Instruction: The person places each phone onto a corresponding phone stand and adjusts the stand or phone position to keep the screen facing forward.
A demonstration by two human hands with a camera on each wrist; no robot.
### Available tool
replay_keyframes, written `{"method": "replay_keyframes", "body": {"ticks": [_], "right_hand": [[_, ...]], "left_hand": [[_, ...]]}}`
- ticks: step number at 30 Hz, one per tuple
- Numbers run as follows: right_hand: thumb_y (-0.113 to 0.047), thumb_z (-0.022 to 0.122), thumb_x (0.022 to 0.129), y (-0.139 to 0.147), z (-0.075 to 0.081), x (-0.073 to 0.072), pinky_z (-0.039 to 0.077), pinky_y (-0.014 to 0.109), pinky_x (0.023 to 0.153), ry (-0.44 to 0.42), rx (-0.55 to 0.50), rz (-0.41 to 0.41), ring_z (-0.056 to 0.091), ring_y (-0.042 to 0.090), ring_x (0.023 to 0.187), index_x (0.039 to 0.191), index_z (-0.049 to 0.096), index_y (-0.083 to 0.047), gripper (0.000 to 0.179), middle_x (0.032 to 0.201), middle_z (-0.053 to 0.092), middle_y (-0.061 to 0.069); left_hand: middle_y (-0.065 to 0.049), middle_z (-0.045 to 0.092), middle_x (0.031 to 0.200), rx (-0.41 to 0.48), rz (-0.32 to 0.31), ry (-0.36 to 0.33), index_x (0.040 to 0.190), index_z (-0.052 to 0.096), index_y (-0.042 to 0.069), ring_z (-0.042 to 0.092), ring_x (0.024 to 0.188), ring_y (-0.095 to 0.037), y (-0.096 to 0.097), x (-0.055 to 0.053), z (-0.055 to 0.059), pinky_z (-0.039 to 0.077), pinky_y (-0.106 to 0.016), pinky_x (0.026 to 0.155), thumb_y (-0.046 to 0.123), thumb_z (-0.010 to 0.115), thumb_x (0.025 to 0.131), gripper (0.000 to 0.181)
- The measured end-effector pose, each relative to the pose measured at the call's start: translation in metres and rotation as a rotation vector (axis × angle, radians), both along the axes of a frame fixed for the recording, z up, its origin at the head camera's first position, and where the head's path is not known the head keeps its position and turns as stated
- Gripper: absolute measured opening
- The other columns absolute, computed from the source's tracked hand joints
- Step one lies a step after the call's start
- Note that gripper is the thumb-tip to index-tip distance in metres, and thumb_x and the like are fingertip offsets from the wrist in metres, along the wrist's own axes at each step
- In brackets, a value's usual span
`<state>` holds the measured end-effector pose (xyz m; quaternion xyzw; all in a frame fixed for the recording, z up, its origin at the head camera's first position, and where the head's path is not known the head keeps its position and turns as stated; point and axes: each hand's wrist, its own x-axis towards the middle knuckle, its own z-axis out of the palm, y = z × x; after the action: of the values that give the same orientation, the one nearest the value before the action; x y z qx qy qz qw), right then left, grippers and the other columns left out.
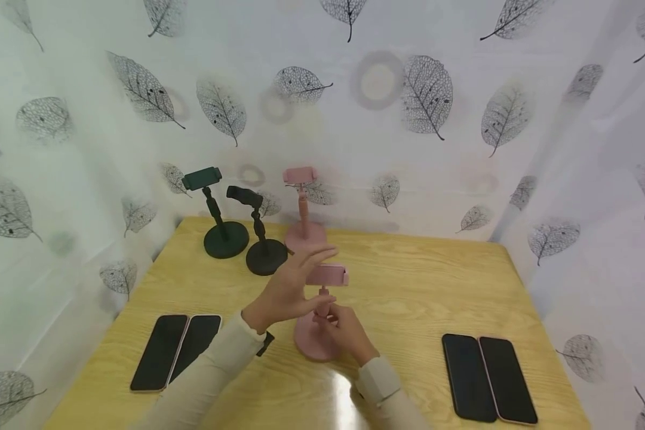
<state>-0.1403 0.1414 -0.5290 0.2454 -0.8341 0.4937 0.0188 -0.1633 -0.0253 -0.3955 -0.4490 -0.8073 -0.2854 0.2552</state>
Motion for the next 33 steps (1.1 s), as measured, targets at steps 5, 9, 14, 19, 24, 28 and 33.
{"method": "replay_keyframes", "body": {"ticks": [5, 9, 14, 19, 24, 28, 33], "right_hand": [[-0.006, 0.065, 0.087, 0.002, 0.011, 0.006, 0.055, 0.025, 0.070, -0.027, 0.009, -0.041, 0.068, 0.014, 0.080, 0.090, 0.068, -0.001, 0.006, 0.087, 0.071, 0.012], [-0.002, 0.064, 0.086, 0.002, 0.030, 0.015, 0.055, 0.025, 0.068, -0.049, 0.010, -0.031, 0.068, 0.016, 0.079, 0.090, 0.067, 0.003, 0.007, 0.087, 0.070, 0.016], [-0.004, 0.064, 0.087, 0.008, 0.020, 0.013, 0.055, 0.024, 0.069, -0.047, 0.025, -0.047, 0.068, 0.016, 0.081, 0.091, 0.068, 0.000, 0.007, 0.089, 0.071, 0.014], [-0.011, 0.065, 0.088, 0.013, 0.005, 0.007, 0.055, 0.023, 0.071, -0.057, 0.021, -0.065, 0.068, 0.013, 0.082, 0.092, 0.069, -0.005, 0.009, 0.090, 0.072, 0.009], [-0.010, 0.065, 0.087, 0.009, 0.013, 0.010, 0.055, 0.023, 0.071, -0.050, 0.003, -0.060, 0.067, 0.011, 0.082, 0.091, 0.069, -0.003, 0.009, 0.089, 0.072, 0.011], [-0.001, 0.064, 0.086, 0.005, 0.032, 0.017, 0.056, 0.023, 0.071, -0.041, 0.004, -0.061, 0.068, 0.014, 0.081, 0.091, 0.068, 0.001, 0.007, 0.088, 0.071, 0.013], [0.002, 0.064, 0.084, 0.008, 0.034, 0.019, 0.056, 0.023, 0.069, -0.012, 0.016, -0.056, 0.069, 0.019, 0.081, 0.090, 0.067, 0.002, 0.006, 0.088, 0.071, 0.014]], "left_hand": [[-0.001, 0.066, 0.112, -0.157, 0.023, 0.203, 0.121, 0.063, 0.015, 0.062, 0.104, -0.013, 0.013, -0.006, 0.009, 0.049, -0.024, 0.091, 0.027, 0.078, 0.076, 0.049], [0.001, 0.069, 0.104, -0.115, 0.013, 0.213, 0.115, 0.068, 0.016, 0.066, 0.094, -0.011, 0.017, -0.009, 0.003, 0.052, -0.021, 0.082, 0.023, 0.075, 0.080, 0.035], [-0.001, 0.070, 0.101, -0.048, -0.070, 0.168, 0.114, 0.069, 0.014, 0.065, 0.088, -0.011, 0.019, -0.017, -0.003, 0.051, -0.018, 0.077, 0.018, 0.076, 0.079, 0.037], [-0.001, 0.072, 0.098, -0.019, -0.117, 0.085, 0.115, 0.069, 0.013, 0.064, 0.080, -0.009, 0.021, -0.023, -0.002, 0.048, -0.014, 0.068, 0.018, 0.077, 0.077, 0.039], [0.000, 0.072, 0.094, 0.014, -0.132, -0.016, 0.114, 0.069, 0.012, 0.059, 0.070, -0.005, 0.021, -0.024, 0.000, 0.042, -0.010, 0.062, 0.021, 0.077, 0.077, 0.038], [0.000, 0.072, 0.095, 0.007, -0.117, -0.059, 0.115, 0.068, 0.013, 0.057, 0.069, -0.004, 0.023, -0.022, 0.002, 0.040, -0.010, 0.062, 0.018, 0.077, 0.077, 0.039], [-0.003, 0.063, 0.118, -0.042, -0.048, 0.002, 0.130, 0.057, 0.015, 0.060, 0.088, -0.009, 0.020, -0.013, 0.001, 0.046, -0.016, 0.073, 0.028, 0.074, 0.080, 0.054]]}}
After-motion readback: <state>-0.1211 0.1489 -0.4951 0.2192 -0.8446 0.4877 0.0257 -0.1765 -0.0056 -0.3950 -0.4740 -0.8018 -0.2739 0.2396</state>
